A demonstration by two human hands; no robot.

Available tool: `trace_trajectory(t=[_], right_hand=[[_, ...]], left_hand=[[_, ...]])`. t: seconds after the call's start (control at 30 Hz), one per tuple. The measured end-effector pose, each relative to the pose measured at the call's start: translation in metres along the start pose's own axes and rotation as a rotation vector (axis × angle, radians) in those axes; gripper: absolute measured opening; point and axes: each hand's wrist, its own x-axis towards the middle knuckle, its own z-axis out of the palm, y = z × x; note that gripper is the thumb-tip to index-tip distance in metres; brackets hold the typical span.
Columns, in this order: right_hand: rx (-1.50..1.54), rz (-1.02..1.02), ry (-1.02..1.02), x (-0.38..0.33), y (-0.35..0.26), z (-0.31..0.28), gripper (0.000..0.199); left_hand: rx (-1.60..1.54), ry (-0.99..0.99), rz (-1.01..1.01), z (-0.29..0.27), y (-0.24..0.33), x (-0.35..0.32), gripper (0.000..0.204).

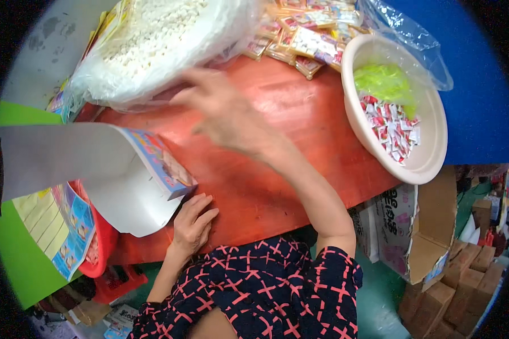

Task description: Assembling a cardboard product box and filling it with small packaged toy sets.

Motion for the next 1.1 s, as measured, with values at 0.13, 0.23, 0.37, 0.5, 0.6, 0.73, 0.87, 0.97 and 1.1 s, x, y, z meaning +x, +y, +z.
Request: trace_trajectory(t=[0.13,0.23,0.37,0.5,0.6,0.73,0.87,0.97,1.1], right_hand=[[-0.761,0.433,0.173,-0.018,0.088,-0.035,0.060],[-1.108,0.558,0.239,-0.009,0.151,-0.079,0.077],[-0.930,0.919,0.219,-0.001,0.226,-0.084,0.087],[-0.760,1.048,-0.192,0.043,0.213,-0.068,0.080],[-0.806,1.008,-0.158,0.039,0.201,-0.063,0.077],[-0.765,0.918,-0.222,0.016,0.174,-0.053,0.072],[-0.811,0.714,-0.166,-0.013,0.157,-0.054,0.065],[-0.778,0.629,-0.145,-0.028,0.120,-0.042,0.064],[-0.703,0.556,-0.153,-0.058,0.082,-0.038,0.060]], left_hand=[[-0.086,0.016,-0.061,0.018,-0.006,0.021,0.023],[-0.265,0.079,-0.124,0.038,-0.010,0.063,0.017],[-0.333,0.155,-0.153,0.087,-0.031,0.148,0.024],[-0.265,0.293,-0.164,0.117,-0.063,0.224,0.026],[-0.080,0.474,-0.170,0.141,-0.090,0.272,0.034],[0.104,0.278,-0.442,0.152,-0.104,0.298,0.044],[0.302,0.025,-0.333,0.147,-0.096,0.274,0.053],[0.362,-0.047,-0.246,0.137,-0.088,0.238,0.057],[0.322,-0.052,-0.187,0.117,-0.059,0.198,0.050]])
